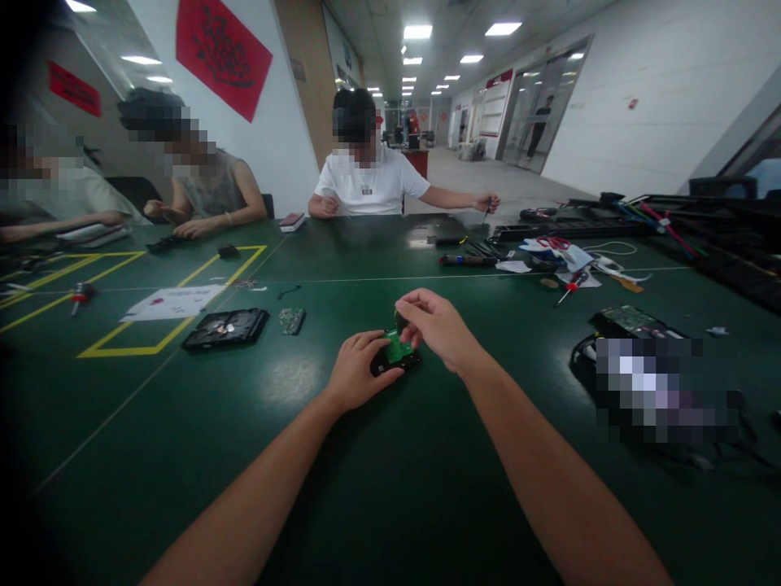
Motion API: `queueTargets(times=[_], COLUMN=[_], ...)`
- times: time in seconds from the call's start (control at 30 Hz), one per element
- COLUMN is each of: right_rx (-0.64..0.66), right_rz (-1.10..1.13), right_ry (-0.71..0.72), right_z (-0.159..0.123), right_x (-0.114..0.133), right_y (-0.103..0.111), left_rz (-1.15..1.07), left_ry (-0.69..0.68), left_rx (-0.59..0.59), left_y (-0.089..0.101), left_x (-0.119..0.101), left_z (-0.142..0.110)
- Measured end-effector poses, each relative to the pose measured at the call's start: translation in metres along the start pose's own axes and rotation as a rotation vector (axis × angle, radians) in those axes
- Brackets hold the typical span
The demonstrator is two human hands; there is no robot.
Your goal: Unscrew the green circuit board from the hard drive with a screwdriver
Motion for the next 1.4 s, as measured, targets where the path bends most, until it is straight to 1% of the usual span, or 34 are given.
queueTargets(times=[0.1, 0.27, 0.4, 0.53, 0.67, 0.8, 1.0, 1.13, 1.3, 1.4], right_rx=[0.002, 0.068, 0.092, 0.051, -0.013, 0.004, 0.014, 0.028, -0.004, -0.036], right_rz=[0.007, 0.017, -0.049, -0.132, -0.139, -0.124, -0.063, -0.066, -0.126, -0.110], right_ry=[-0.019, -0.033, -0.005, 0.030, 0.040, 0.058, -0.002, 0.002, 0.016, 0.016], right_z=[0.000, -0.002, -0.003, -0.003, -0.002, -0.002, -0.001, 0.000, -0.001, -0.002], right_x=[0.002, 0.005, 0.006, 0.006, 0.004, 0.004, 0.004, 0.003, 0.002, 0.002], right_y=[-0.002, -0.009, -0.011, -0.008, -0.004, -0.003, -0.003, -0.003, -0.002, -0.002], left_rz=[-0.003, -0.002, -0.001, 0.000, -0.005, 0.000, 0.002, 0.010, 0.011, 0.009], left_ry=[0.004, 0.009, 0.005, 0.000, 0.000, 0.002, -0.001, 0.005, 0.006, 0.004], left_rx=[0.001, 0.007, 0.002, 0.002, 0.003, 0.004, 0.003, 0.007, 0.000, 0.003], left_y=[0.000, -0.001, 0.000, 0.001, 0.001, 0.000, 0.001, 0.001, 0.000, -0.001], left_x=[0.001, 0.001, 0.001, 0.000, 0.000, 0.001, -0.001, -0.001, 0.000, 0.000], left_z=[0.000, 0.001, 0.001, 0.000, 0.000, 0.001, 0.000, 0.000, 0.000, 0.001])
Point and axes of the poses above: each hand's wrist, its own z-axis towards the middle knuckle, its own y-axis out of the back of the hand, x = y × z, the point moved 6 cm from there along z, towards the middle knuckle, and after that the axes turned 8 degrees about x, right-handed, at the moved point
